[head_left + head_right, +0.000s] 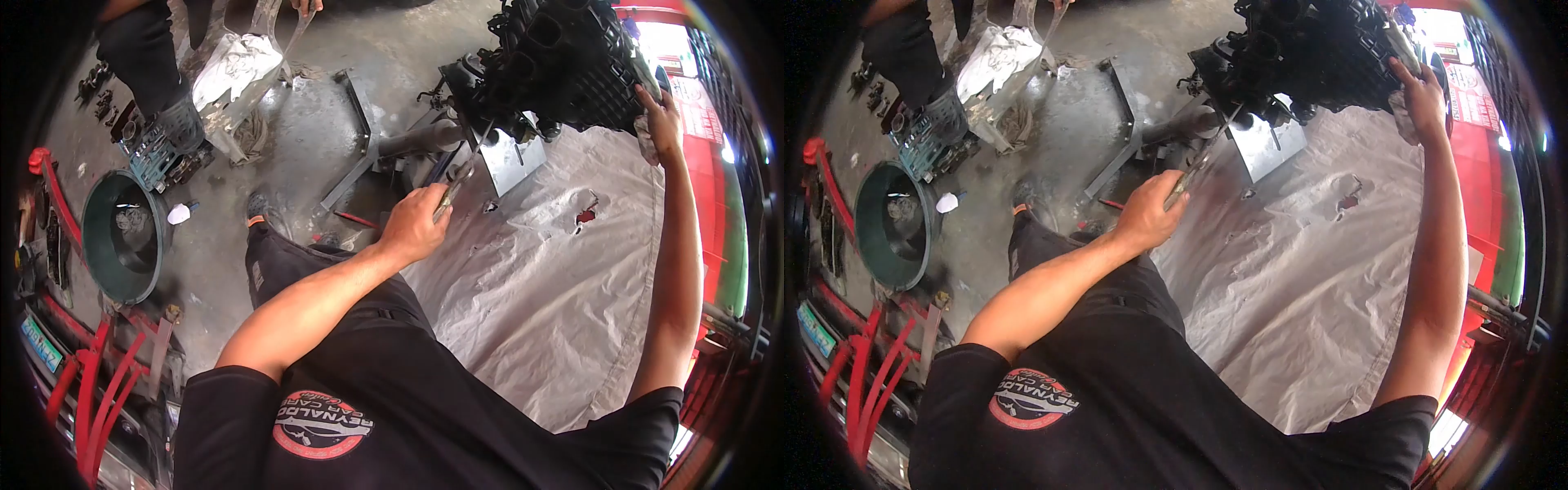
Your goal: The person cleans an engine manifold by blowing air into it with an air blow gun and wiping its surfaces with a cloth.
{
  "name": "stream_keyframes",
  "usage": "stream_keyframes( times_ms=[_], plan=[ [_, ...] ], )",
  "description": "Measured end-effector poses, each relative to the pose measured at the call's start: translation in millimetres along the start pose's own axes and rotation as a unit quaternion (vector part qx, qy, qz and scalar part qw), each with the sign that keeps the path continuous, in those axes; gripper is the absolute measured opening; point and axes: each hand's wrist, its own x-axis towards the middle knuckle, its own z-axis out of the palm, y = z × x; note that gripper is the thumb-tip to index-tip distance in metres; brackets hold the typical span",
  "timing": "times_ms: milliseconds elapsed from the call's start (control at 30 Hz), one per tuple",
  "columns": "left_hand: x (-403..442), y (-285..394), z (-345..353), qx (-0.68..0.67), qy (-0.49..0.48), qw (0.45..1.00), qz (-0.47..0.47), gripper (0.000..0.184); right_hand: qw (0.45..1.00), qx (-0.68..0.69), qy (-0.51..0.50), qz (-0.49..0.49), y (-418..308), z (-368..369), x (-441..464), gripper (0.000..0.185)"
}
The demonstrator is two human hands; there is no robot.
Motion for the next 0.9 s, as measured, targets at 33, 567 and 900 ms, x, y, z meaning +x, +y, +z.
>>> stream_keyframes(
  times_ms=[33, 567, 900],
  plan=[
    [-0.2, -0.9, 2.4, -0.001, -0.005, 1.000, -0.004, 0.032, 1.000, 0.003, 0.001, -0.004, -1.2, -1.3, -1.1, 0.099],
    [7.3, 3.3, -3.0, -0.049, 0.014, 0.998, -0.045, 0.028, 1.000, 0.003, 0.017, -0.012, 7.0, 5.7, 4.7, 0.088],
    [16.3, 1.8, -5.2, -0.055, 0.010, 0.998, -0.004, 0.033, 0.999, 0.034, 0.012, -0.014, -13.0, -1.4, -11.1, 0.078]
  ],
)
